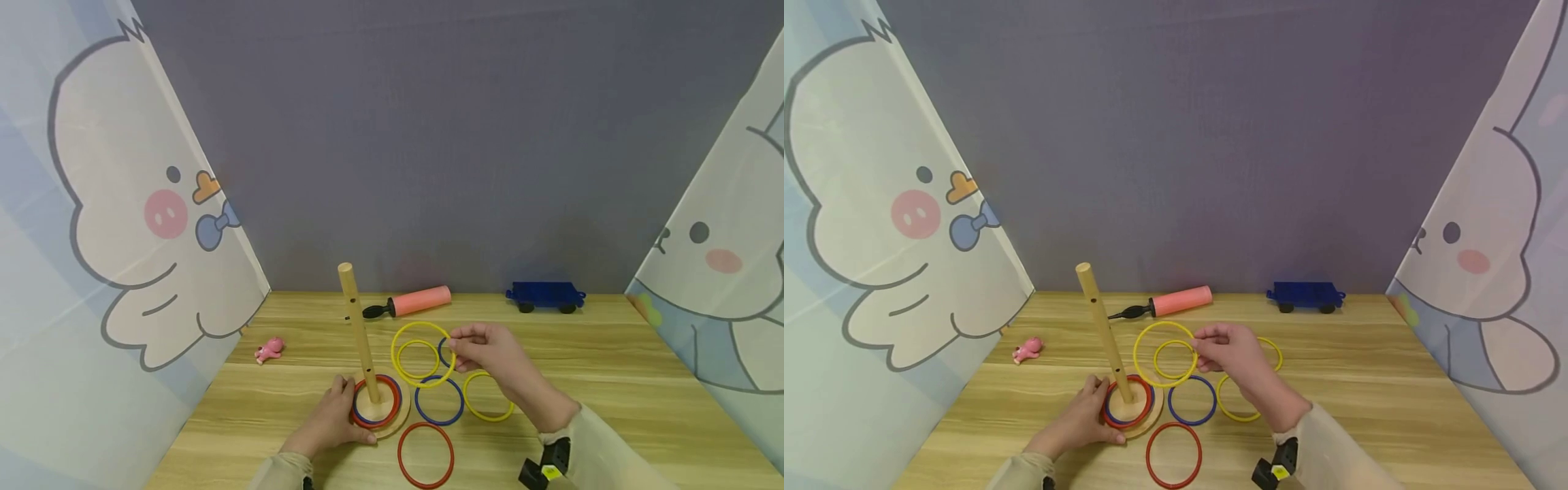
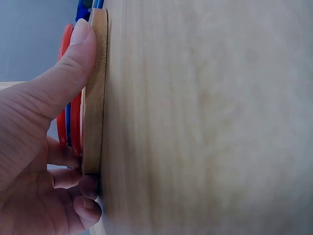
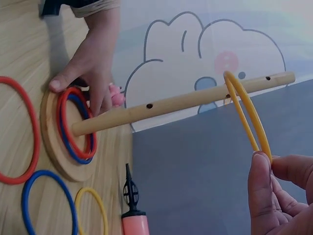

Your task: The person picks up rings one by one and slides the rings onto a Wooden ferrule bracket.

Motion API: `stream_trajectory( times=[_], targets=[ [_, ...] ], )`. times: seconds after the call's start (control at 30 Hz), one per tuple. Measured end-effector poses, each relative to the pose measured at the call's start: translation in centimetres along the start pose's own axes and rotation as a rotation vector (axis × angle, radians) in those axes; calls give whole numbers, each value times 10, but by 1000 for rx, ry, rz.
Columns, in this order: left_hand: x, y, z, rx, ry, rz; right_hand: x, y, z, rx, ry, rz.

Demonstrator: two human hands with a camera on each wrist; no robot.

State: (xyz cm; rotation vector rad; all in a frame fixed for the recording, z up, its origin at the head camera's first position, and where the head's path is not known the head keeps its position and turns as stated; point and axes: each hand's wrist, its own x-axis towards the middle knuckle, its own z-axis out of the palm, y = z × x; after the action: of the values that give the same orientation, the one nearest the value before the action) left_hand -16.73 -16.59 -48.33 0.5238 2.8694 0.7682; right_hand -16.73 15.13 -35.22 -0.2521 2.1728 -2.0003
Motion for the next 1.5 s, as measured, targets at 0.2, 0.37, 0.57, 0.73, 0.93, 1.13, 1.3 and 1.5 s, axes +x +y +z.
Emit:
stream_trajectory(
  times=[0.2, 0.37, 0.57, 0.73, 0.93, 1.13, 1.3, 1.5],
  targets=[
    [0, 0, 0, 2, 0, 4, 2, -11, 5, -3, -11, -32],
    [0, 0, 0, 5, -4, -1, 2, -21, 8, 39, -30, -53],
    [-1, -1, 1, 1, -7, 1, 1, -34, 12, 55, -37, -70],
    [-1, -2, 0, 3, 2, 6, 2, -43, 16, 57, -32, -74],
    [-1, -2, 0, 0, -5, -4, 4, -55, 23, 49, -34, -83],
    [-1, -1, -1, 1, -6, -6, 9, -70, 34, 95, -17, -116],
    [-1, -2, 1, 9, 7, 11, 10, -80, 40, 135, 9, -135],
    [-1, -3, 1, 9, 15, 21, 11, -89, 46, 158, 26, -170]
  ],
)
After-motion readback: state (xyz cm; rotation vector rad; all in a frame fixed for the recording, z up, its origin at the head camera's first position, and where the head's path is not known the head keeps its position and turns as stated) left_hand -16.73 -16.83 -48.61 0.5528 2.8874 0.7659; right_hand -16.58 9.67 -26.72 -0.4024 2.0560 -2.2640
